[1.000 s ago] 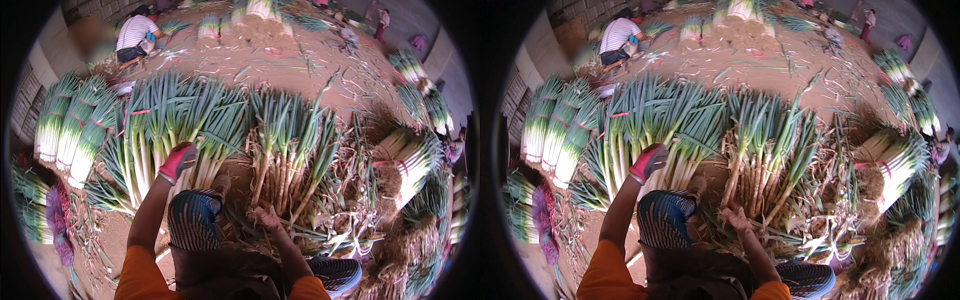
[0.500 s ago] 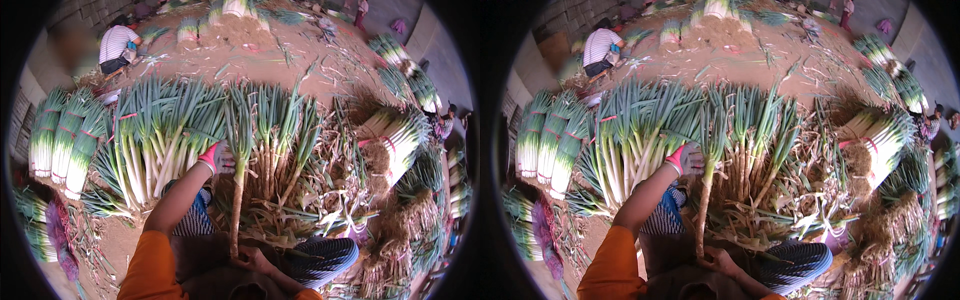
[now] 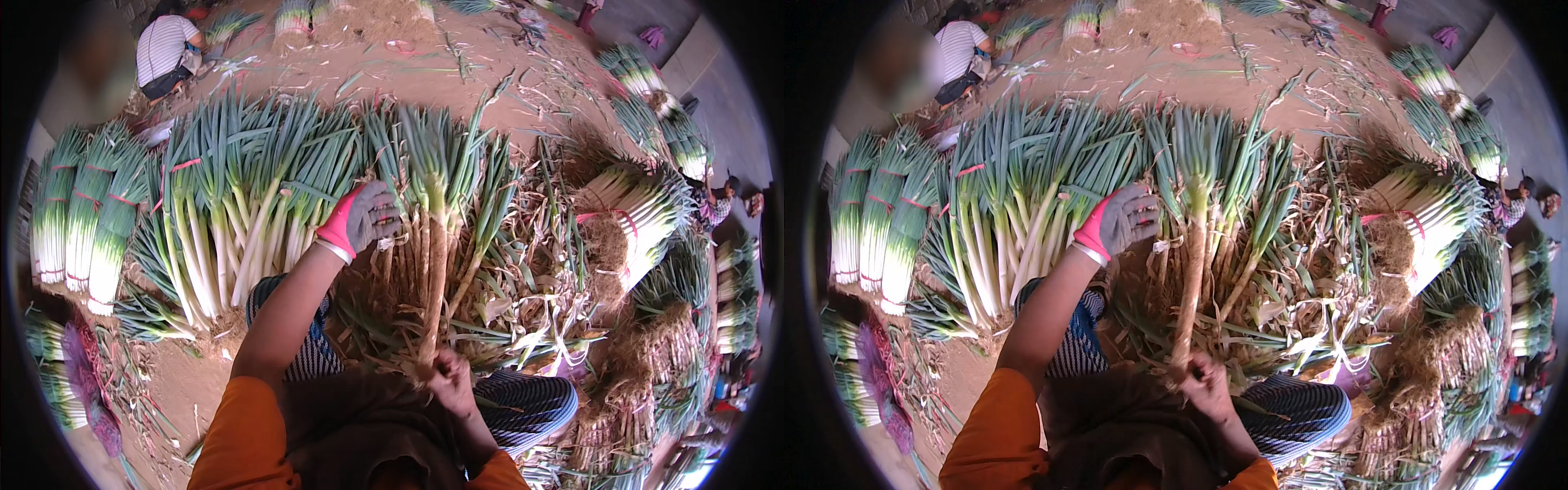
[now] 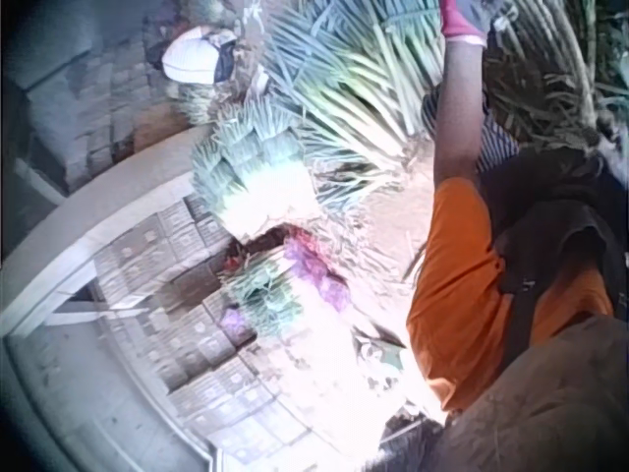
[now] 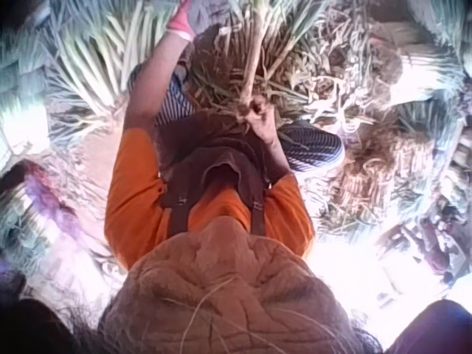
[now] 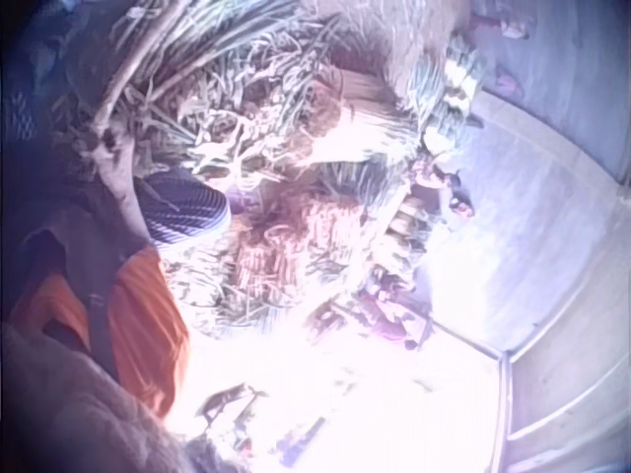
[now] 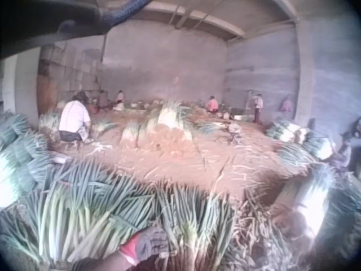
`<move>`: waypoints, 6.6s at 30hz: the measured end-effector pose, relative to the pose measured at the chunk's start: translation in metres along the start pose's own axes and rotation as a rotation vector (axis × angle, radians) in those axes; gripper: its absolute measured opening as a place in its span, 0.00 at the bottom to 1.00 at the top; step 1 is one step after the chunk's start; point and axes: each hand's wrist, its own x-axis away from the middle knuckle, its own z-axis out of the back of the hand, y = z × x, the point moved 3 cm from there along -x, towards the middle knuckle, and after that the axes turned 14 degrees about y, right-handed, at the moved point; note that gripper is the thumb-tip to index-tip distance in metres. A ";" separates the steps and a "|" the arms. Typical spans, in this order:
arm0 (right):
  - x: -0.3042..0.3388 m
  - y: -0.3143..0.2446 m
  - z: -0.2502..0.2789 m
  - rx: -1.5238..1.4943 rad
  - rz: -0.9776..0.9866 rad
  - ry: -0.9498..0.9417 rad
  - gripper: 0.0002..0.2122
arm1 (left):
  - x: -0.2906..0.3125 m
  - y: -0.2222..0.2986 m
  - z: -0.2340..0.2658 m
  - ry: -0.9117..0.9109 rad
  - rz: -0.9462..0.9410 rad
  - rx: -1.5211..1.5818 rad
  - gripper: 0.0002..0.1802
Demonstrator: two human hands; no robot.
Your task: The person cleans green onions by hand, peeling away the outer layers and removing dirt from the bulbs. They handle the onions one by one from a large pile on the floor.
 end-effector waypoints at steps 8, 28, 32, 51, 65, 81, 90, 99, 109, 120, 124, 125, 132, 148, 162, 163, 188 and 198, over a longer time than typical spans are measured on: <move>-0.053 0.118 0.071 0.213 -0.284 0.196 0.13 | 0.006 0.024 -0.007 -0.001 -0.065 -0.015 0.19; -0.205 0.246 -0.047 1.138 -0.211 0.001 0.14 | 0.016 0.045 -0.005 -0.100 -0.136 -0.014 0.23; -0.210 0.248 -0.058 1.172 -0.425 0.013 0.23 | 0.017 0.045 -0.001 -0.084 -0.150 -0.067 0.22; -0.194 0.235 -0.052 0.926 -0.511 -0.373 0.22 | 0.022 0.043 0.005 -0.059 -0.161 -0.148 0.24; 0.017 0.015 -0.066 -0.308 -0.507 -0.684 0.08 | -0.064 -0.041 0.086 0.268 0.225 -0.301 0.33; -0.109 -0.020 -0.091 -0.124 0.044 -0.124 0.11 | 0.007 -0.011 0.015 -0.082 0.075 0.016 0.14; -0.105 0.025 -0.095 0.062 0.341 -0.085 0.10 | 0.009 -0.005 0.015 0.030 0.063 -0.033 0.15; -0.102 -0.002 -0.068 0.091 0.249 -0.028 0.11 | 0.015 -0.008 0.001 -0.037 -0.021 -0.086 0.14; -0.123 -0.014 -0.077 0.068 0.306 0.133 0.11 | 0.006 -0.025 -0.008 -0.022 -0.084 -0.172 0.15; 0.041 0.119 -0.040 0.715 0.216 -0.794 0.09 | 0.011 -0.012 -0.005 -0.163 0.137 0.113 0.25; -0.007 0.104 -0.028 0.580 0.333 -0.530 0.10 | 0.013 -0.011 -0.020 -0.314 0.251 0.096 0.30; -0.041 0.061 -0.041 0.024 -0.188 -0.335 0.12 | 0.019 -0.007 -0.021 -0.340 0.210 0.098 0.29; -0.141 -0.027 -0.102 -0.475 -0.097 -0.168 0.05 | 0.023 0.000 -0.037 -0.310 -0.058 -0.170 0.25; -0.156 -0.034 -0.089 -0.115 0.137 0.143 0.14 | 0.022 -0.006 -0.021 -0.078 -0.266 -0.299 0.15; -0.120 0.018 -0.095 -0.481 -0.202 0.216 0.11 | 0.024 -0.010 -0.018 -0.140 -0.004 -0.080 0.20; -0.108 0.024 -0.094 -0.458 -0.262 0.193 0.11 | 0.027 -0.008 -0.015 -0.174 0.044 -0.058 0.19; -0.143 -0.033 -0.076 -0.055 0.363 0.147 0.08 | 0.023 0.001 -0.025 -0.050 -0.265 -0.364 0.10; -0.122 -0.056 -0.073 0.144 0.572 0.085 0.07 | 0.013 -0.004 -0.016 0.026 -0.319 -0.366 0.10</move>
